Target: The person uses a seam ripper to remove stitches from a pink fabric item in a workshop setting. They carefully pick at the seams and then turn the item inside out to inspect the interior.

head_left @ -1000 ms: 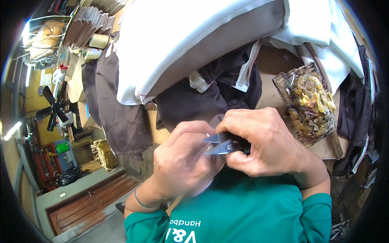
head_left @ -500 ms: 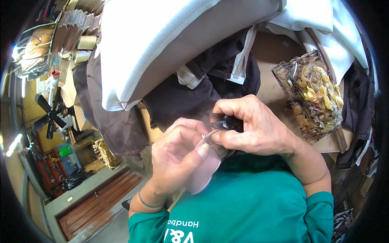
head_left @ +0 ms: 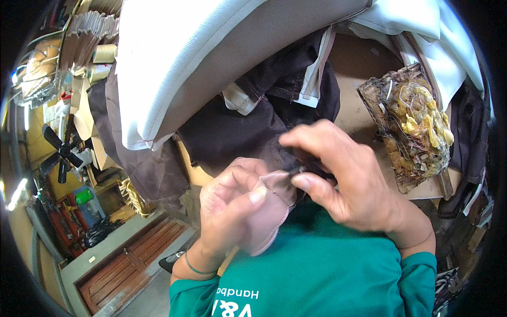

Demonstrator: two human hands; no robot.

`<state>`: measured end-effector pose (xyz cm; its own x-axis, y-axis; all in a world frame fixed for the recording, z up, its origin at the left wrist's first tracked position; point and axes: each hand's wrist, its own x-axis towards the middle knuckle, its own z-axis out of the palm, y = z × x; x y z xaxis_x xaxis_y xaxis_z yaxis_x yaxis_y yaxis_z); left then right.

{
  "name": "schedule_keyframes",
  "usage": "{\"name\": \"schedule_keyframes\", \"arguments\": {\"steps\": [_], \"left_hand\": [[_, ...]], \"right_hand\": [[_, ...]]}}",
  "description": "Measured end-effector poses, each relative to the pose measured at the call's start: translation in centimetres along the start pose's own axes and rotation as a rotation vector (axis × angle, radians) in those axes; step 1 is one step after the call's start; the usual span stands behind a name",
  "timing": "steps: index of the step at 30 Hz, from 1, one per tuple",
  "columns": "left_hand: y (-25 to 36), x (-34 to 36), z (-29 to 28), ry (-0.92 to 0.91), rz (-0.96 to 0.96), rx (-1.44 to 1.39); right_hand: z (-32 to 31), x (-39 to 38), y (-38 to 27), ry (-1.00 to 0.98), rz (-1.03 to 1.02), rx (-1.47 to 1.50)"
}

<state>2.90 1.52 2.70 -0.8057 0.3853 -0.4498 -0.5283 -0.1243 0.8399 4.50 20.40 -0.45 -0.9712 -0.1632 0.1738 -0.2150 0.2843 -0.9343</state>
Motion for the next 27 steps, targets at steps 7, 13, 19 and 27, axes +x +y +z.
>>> {"name": "schedule_keyframes", "arguments": {"steps": [7, 13, 19, 27], "left_hand": [[-0.1, 0.1, 0.1, 0.008, 0.048, 0.109], [-0.4, -0.1, 0.2, 0.017, 0.081, 0.138], [-0.7, -0.2, 0.2, 0.021, 0.144, 0.205], [-1.0, -0.2, 0.3, 0.029, 0.163, 0.170]], "right_hand": [[0.9, -2.1, -1.5, 0.062, -0.221, -0.443], [1.1, -2.2, -1.8, 0.064, -0.211, -0.572], [1.3, -2.2, -2.0, 0.095, -0.206, -0.602], [1.8, -2.1, -1.8, 0.133, -0.229, -0.654]]}}
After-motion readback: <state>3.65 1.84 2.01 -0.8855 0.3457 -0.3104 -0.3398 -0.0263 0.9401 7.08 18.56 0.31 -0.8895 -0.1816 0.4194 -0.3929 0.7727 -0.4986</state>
